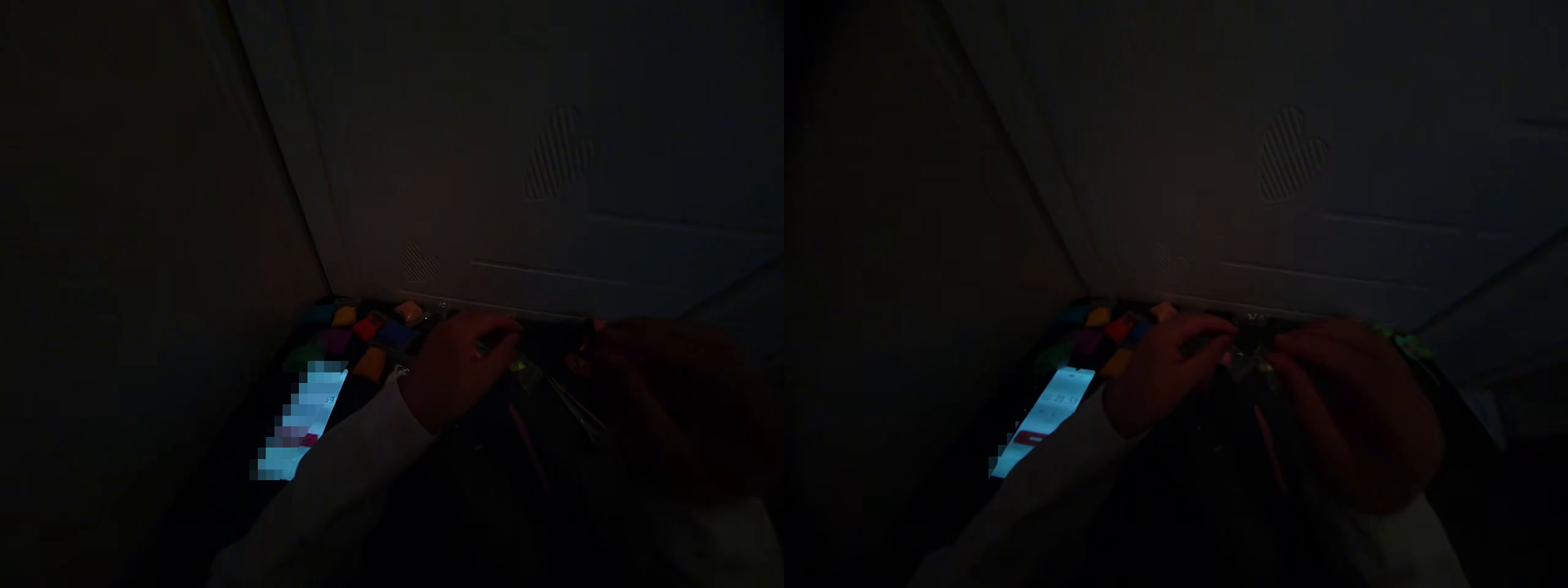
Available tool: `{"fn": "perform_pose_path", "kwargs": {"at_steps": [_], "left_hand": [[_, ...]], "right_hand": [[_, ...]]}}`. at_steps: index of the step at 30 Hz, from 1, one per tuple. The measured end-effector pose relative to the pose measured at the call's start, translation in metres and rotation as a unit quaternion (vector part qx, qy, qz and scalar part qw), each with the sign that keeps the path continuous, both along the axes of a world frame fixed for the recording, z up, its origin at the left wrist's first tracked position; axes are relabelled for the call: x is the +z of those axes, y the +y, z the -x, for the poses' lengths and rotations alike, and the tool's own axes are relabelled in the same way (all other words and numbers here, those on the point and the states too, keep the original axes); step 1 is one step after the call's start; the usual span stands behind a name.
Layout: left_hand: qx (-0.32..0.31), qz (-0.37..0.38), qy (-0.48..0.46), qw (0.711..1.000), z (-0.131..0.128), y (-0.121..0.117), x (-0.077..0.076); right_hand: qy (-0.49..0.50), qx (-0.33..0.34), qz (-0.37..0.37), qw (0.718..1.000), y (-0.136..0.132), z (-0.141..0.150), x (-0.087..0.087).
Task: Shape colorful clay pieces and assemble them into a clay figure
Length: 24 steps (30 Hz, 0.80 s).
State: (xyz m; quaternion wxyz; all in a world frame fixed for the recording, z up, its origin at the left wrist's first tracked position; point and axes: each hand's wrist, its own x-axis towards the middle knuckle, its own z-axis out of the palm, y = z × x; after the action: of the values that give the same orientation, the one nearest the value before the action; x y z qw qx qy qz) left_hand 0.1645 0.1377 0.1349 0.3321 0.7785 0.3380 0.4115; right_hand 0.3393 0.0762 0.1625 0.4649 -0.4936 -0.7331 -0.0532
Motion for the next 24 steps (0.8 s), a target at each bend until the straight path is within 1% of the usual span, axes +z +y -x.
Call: {"fn": "perform_pose_path", "kwargs": {"at_steps": [1, 2, 4, 6, 8, 10, 11, 13, 15, 20, 24], "left_hand": [[0.006, -0.025, 0.040, 0.999, 0.002, -0.001, -0.007], [-0.001, -0.044, 0.087, 0.995, 0.005, -0.001, -0.016], [-0.015, -0.071, 0.177, 0.981, 0.011, 0.000, -0.039], [-0.035, -0.088, 0.233, 0.968, 0.018, -0.001, -0.064], [-0.049, -0.088, 0.272, 0.957, 0.025, -0.004, -0.088], [-0.063, -0.085, 0.307, 0.946, 0.030, -0.008, -0.106], [-0.070, -0.083, 0.323, 0.940, 0.031, -0.011, -0.113], [-0.070, -0.082, 0.341, 0.934, 0.032, -0.014, -0.122], [-0.068, -0.084, 0.344, 0.933, 0.032, -0.015, -0.126], [-0.074, -0.083, 0.342, 0.933, 0.034, -0.012, -0.129], [-0.095, -0.086, 0.346, 0.929, 0.037, -0.012, -0.130]], "right_hand": [[-0.022, 0.010, 0.000, 1.000, -0.002, 0.002, -0.006], [-0.044, 0.032, -0.028, 0.998, -0.003, 0.003, -0.014], [-0.055, 0.032, 0.000, 0.998, -0.002, 0.001, -0.035], [-0.066, 0.040, 0.049, 0.996, 0.002, -0.003, -0.063], [-0.084, 0.050, 0.104, 0.990, 0.006, -0.005, -0.092], [-0.113, 0.063, 0.173, 0.976, 0.010, -0.005, -0.119], [-0.134, 0.076, 0.205, 0.966, 0.012, -0.004, -0.130], [-0.165, 0.092, 0.246, 0.951, 0.013, -0.002, -0.145], [-0.183, 0.097, 0.265, 0.942, 0.013, -0.001, -0.153], [-0.204, 0.100, 0.279, 0.933, 0.013, 0.000, -0.156], [-0.200, 0.106, 0.280, 0.933, 0.012, 0.000, -0.160]]}}
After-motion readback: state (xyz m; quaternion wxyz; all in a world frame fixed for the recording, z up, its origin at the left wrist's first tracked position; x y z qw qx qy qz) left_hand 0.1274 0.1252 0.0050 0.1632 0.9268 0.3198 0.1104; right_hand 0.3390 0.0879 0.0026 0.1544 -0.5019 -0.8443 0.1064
